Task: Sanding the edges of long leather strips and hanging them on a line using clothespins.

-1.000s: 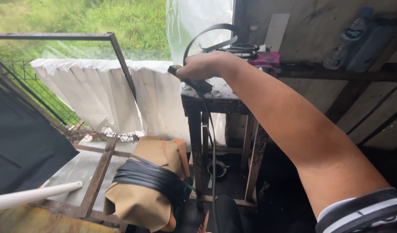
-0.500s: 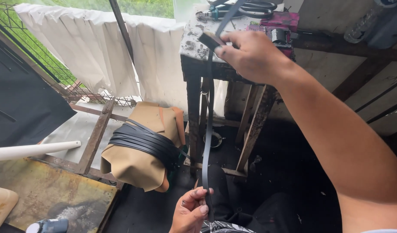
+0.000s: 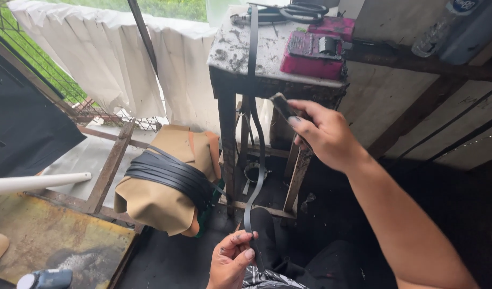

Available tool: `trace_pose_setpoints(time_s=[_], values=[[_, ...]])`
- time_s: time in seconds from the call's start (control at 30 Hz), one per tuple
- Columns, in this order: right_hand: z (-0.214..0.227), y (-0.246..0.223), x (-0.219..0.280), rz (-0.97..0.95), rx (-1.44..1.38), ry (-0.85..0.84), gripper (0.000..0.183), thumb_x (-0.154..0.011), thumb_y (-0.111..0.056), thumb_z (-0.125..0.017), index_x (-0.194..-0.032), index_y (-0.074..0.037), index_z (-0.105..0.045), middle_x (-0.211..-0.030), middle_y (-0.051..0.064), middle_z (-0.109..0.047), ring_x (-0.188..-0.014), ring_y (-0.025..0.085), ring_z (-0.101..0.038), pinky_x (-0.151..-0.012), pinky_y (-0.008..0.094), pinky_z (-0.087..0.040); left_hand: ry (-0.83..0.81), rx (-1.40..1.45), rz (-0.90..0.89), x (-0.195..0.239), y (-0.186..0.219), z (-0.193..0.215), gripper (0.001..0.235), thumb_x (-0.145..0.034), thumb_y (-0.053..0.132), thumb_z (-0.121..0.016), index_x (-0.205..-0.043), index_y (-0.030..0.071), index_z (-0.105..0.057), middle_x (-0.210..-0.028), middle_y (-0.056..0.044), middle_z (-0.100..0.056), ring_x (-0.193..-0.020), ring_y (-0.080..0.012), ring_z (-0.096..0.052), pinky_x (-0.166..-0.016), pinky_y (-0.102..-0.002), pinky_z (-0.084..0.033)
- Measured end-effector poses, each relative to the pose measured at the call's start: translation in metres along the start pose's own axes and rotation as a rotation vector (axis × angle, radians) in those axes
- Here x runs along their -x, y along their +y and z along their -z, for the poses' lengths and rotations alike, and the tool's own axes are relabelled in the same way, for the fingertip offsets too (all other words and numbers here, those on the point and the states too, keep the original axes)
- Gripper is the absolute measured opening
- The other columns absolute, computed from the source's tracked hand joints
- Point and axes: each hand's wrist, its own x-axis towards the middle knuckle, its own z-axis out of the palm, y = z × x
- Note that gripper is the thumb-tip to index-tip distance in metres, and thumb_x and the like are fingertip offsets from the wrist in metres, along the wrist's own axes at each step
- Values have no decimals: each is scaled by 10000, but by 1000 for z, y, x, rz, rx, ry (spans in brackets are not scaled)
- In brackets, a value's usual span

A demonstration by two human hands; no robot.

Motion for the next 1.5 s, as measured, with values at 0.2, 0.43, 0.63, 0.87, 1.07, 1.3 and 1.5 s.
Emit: trace_pose_setpoints(time_s=[0.2,0.43,0.63,0.87,1.07,1.3,1.5], values=[[-62,96,72,-5,-644,-5,538,-947,-382,-602,-1287,35,-614,-724,172,-730,-578,194,-668,-480,270,-443,145,74,107,-9,44,-38,730,-792,71,-808,-1446,-44,-503,-1428,-249,-594,-627,-81,-577,-568,-237,-541],[-139,167,137,-232,-1247,-257,442,-1043,-273,-387,-1246,89,-540,-915,269,-669,-568,349,-683,-438,387,-534,212,244,225,-9,57,-33,682,-834,-43,-699,-1480,-4,-481,-1467,-221,-539,-987,-189,-689,-816,-294,-612],[-149,160,148,-349,-1525,-408,595,-978,-282,-427,-1394,142,-466,-1042,332,-644,-724,360,-672,-583,438,-553,222,179,255,-14,58,-36,762,-863,-33,-699,-1538,81,-363,-1443,-234,-532,-1066,-195,-685,-797,-287,-630],[-156,158,142,-342,-1528,-437,570,-1007,-326,-480,-1415,72,-449,-1061,327,-649,-790,372,-702,-679,475,-589,483,97,293,-18,58,-29,571,-827,-9,-703,-1387,-30,-590,-1262,-202,-684,-997,-215,-686,-672,-257,-586],[-170,169,141,-429,-1486,-477,563,-1016,-395,-466,-1427,-9,-464,-1054,338,-669,-630,358,-690,-532,428,-594,435,147,309,-15,69,-27,644,-802,6,-698,-1432,-18,-565,-1307,-181,-661,-919,-158,-675,-674,-245,-571],[-180,170,125,-66,-759,-157,536,-830,45,-734,-1348,-21,-609,-1294,137,-648,-1150,217,-658,-996,357,-614,357,268,381,-9,89,-26,719,-758,52,-748,-1446,33,-541,-1450,-147,-609,-774,-78,-680,-668,-163,-588],[-177,112,150,812,-217,-82,447,-865,-244,-791,-1221,-10,-656,-1183,227,-647,-889,321,-740,-747,398,-606,297,250,334,-2,82,-16,723,-840,353,-730,-1440,-3,-536,-1465,-210,-584,-1344,-244,-558,-1008,-373,-508]])
